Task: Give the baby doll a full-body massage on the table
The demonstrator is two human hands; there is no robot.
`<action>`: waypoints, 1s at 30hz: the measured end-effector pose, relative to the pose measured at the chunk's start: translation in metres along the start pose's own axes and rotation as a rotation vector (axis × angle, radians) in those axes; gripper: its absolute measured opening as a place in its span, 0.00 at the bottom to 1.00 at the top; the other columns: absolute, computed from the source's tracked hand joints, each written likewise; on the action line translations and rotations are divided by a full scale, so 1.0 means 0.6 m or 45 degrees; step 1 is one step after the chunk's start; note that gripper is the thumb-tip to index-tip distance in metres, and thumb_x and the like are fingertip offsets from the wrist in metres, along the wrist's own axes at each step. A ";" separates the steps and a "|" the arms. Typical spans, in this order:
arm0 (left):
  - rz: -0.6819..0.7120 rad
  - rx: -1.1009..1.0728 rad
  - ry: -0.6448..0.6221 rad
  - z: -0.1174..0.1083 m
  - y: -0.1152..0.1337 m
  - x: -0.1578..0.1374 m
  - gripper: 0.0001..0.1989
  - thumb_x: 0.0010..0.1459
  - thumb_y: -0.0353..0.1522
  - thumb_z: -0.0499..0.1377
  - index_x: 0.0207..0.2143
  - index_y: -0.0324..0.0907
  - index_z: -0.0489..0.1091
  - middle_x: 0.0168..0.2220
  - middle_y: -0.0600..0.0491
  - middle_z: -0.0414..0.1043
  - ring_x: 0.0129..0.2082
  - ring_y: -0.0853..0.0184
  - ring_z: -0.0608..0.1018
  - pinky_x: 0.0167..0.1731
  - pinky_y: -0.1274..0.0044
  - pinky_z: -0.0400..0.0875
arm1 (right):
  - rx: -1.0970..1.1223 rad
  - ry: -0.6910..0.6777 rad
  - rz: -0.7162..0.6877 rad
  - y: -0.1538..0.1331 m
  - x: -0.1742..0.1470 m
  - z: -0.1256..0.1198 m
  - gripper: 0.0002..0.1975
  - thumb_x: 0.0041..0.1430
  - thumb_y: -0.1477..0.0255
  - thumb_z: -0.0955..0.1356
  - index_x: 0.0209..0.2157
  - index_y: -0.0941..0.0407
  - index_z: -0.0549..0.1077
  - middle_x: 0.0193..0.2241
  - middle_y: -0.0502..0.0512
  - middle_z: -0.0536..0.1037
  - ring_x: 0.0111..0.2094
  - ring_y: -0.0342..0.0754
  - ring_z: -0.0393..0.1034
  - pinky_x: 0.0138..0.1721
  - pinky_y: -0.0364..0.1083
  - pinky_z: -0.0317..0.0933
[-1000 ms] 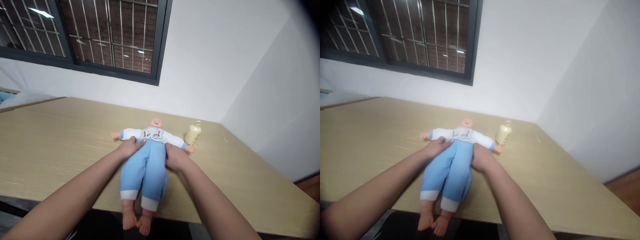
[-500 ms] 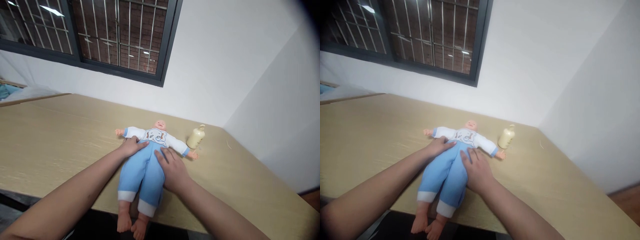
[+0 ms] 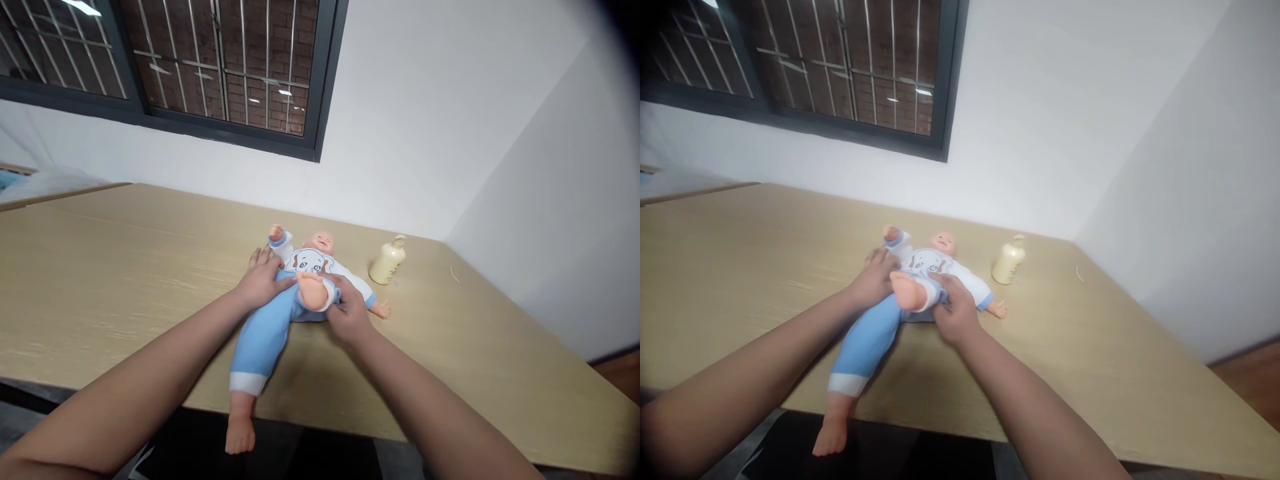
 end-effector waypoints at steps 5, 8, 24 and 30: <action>0.289 0.159 0.028 0.002 0.025 0.000 0.24 0.59 0.47 0.55 0.53 0.45 0.68 0.67 0.47 0.52 0.67 0.47 0.51 0.64 0.55 0.47 | 0.182 0.096 0.165 0.045 0.006 0.010 0.13 0.52 0.75 0.67 0.40 0.54 0.79 0.42 0.55 0.79 0.45 0.53 0.74 0.50 0.54 0.67; 0.308 0.178 0.044 0.003 0.026 -0.001 0.24 0.59 0.47 0.55 0.53 0.45 0.68 0.67 0.47 0.54 0.67 0.48 0.52 0.64 0.56 0.49 | 0.163 0.131 0.109 0.046 0.004 0.012 0.13 0.48 0.75 0.70 0.38 0.54 0.78 0.40 0.55 0.79 0.43 0.53 0.74 0.48 0.54 0.68; -0.394 -0.237 -0.052 0.024 -0.056 0.003 0.36 0.43 0.60 0.61 0.45 0.43 0.70 0.46 0.43 0.74 0.50 0.48 0.73 0.48 0.63 0.67 | -0.586 -0.622 -0.568 -0.086 -0.078 0.063 0.51 0.39 0.72 0.73 0.66 0.46 0.54 0.66 0.67 0.53 0.66 0.77 0.44 0.58 0.75 0.46; -0.445 -0.199 -0.086 0.023 -0.058 0.001 0.40 0.42 0.63 0.59 0.46 0.42 0.71 0.47 0.41 0.73 0.52 0.45 0.71 0.50 0.61 0.65 | -0.642 -0.649 -0.668 -0.098 -0.091 0.085 0.45 0.42 0.69 0.74 0.63 0.42 0.59 0.66 0.65 0.53 0.65 0.80 0.41 0.56 0.80 0.38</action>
Point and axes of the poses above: each hand's wrist, its own x-axis towards the middle knuckle, its own z-axis out of the palm, y = z × x, the point moved 5 cm from there along x, towards the middle knuckle
